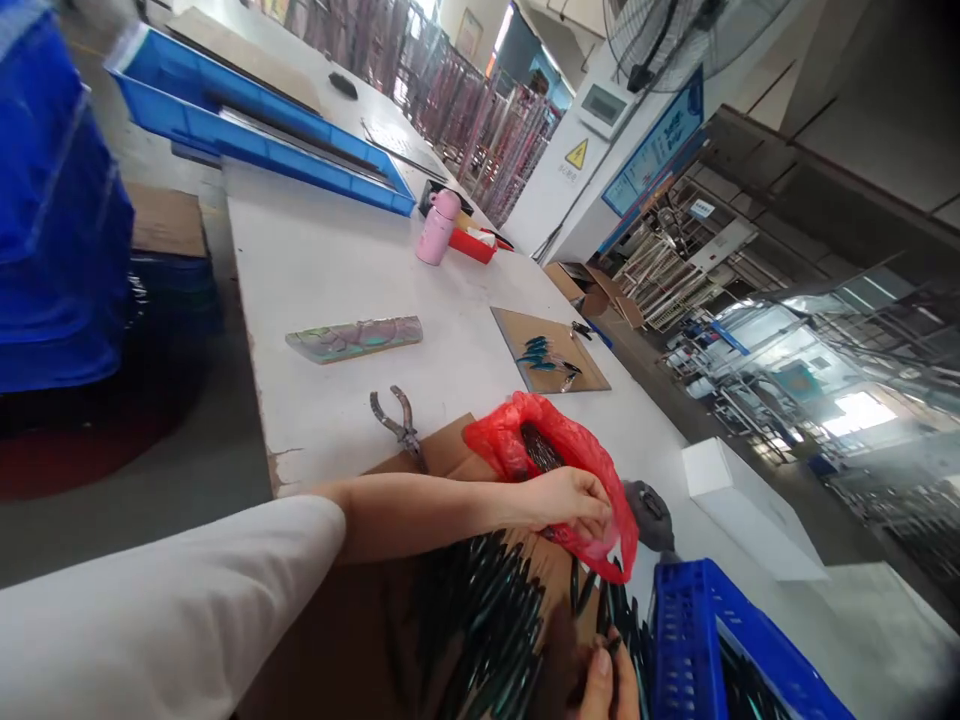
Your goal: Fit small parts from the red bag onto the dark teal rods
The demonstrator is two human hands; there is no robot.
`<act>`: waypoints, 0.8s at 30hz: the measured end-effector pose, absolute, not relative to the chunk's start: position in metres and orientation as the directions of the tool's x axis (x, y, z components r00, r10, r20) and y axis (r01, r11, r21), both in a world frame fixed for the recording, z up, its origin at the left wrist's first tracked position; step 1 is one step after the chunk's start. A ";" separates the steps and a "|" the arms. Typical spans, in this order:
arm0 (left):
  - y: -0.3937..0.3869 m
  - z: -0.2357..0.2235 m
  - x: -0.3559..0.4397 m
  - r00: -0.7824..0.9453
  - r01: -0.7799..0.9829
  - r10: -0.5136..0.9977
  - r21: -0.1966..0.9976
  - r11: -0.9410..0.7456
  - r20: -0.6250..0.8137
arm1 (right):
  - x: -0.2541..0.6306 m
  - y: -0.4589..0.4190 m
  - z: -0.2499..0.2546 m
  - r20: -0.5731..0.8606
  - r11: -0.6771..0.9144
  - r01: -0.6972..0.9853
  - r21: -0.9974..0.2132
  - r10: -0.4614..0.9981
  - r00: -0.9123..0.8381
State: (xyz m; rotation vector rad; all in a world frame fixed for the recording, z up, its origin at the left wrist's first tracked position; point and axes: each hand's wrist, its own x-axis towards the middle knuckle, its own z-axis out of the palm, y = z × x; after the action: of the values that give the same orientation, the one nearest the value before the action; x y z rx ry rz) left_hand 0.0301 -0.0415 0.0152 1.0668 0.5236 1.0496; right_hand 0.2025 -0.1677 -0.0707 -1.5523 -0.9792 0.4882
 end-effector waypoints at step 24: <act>-0.098 0.022 0.054 0.609 -0.434 0.782 0.881 0.188 0.133 | 0.166 -0.182 -0.036 0.187 0.122 0.155 -0.980 0.825 0.533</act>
State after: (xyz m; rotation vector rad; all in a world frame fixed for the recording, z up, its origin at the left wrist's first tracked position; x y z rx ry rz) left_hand 0.0543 -0.0976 0.0225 1.0738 0.3867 0.8860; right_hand 0.1659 -0.1817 -0.0360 -1.3895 -0.9240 0.6082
